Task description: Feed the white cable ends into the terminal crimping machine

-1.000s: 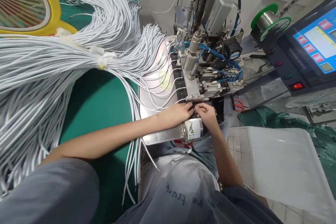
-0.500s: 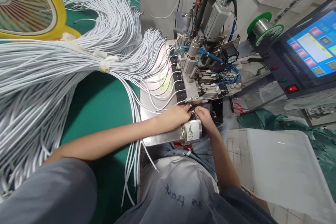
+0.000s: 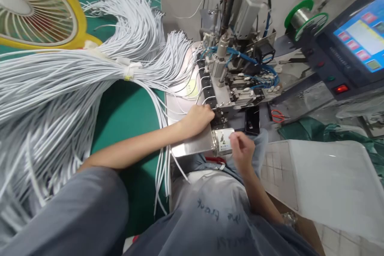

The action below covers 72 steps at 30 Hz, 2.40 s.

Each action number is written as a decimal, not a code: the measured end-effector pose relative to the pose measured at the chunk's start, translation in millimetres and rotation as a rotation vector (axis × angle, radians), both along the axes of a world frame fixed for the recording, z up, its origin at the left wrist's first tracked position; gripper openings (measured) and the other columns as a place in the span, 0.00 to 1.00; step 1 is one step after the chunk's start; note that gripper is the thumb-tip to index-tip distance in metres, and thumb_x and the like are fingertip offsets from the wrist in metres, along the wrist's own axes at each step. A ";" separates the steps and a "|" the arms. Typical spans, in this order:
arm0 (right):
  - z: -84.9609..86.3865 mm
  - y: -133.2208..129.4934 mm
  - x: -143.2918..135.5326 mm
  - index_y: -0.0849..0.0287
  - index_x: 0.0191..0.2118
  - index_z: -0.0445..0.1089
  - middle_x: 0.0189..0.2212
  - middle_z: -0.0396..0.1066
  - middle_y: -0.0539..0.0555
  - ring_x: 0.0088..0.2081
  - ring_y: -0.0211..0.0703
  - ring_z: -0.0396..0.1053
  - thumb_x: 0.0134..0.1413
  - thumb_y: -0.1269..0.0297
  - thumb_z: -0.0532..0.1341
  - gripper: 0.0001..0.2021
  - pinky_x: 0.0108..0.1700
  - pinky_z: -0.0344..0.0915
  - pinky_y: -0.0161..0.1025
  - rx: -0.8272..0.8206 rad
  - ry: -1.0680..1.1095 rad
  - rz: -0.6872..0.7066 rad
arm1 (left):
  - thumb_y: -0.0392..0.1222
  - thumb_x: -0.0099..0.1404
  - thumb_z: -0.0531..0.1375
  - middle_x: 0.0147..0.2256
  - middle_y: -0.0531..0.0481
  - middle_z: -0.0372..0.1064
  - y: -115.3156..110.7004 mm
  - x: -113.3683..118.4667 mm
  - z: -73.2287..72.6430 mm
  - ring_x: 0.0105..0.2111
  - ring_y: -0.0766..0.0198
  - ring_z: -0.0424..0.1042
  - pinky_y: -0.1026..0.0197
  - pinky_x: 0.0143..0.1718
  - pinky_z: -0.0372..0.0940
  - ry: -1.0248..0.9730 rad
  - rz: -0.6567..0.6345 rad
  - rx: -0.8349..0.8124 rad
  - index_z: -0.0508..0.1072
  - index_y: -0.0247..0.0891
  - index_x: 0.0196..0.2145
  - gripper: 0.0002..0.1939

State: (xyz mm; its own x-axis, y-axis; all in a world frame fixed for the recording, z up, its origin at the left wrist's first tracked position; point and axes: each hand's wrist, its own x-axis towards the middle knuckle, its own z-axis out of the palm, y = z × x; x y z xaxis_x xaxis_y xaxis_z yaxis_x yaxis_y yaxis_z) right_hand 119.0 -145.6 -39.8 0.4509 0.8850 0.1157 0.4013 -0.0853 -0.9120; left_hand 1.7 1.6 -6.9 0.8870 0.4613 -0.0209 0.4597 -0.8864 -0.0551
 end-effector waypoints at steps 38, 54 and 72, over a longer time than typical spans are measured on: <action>15.7 38.6 16.9 0.59 0.32 0.72 0.26 0.71 0.52 0.27 0.37 0.68 0.49 0.60 0.62 0.08 0.29 0.67 0.36 0.270 0.593 0.031 | 0.36 0.67 0.50 0.27 0.49 0.66 -4.5 1.9 12.9 0.28 0.69 0.66 0.67 0.30 0.61 -0.719 -0.313 -0.525 0.73 0.32 0.38 0.13; 32.8 41.1 28.8 0.61 0.25 0.73 0.19 0.61 0.48 0.21 0.34 0.57 0.47 0.67 0.60 0.05 0.23 0.54 0.34 0.177 0.078 0.077 | 0.30 0.65 0.45 0.26 0.47 0.65 -5.0 0.5 10.6 0.25 0.67 0.64 0.66 0.25 0.59 -0.593 -0.379 -0.227 0.73 0.29 0.36 0.16; 22.4 48.0 34.0 0.59 0.25 0.75 0.17 0.58 0.47 0.20 0.33 0.53 0.43 0.62 0.63 0.06 0.22 0.49 0.34 0.176 0.347 0.181 | 0.37 0.68 0.46 0.29 0.47 0.70 8.7 1.1 9.6 0.28 0.68 0.67 0.67 0.28 0.60 -0.580 -0.415 -0.359 0.74 0.33 0.37 0.16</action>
State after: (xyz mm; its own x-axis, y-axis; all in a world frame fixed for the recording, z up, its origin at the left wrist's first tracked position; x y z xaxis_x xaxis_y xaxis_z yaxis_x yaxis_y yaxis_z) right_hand 153.0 -97.5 -17.4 0.3292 0.9338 0.1403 0.0621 0.1268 -0.9900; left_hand 2.8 10.3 2.6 0.8999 0.1434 0.4119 -0.0438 -0.9099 0.4126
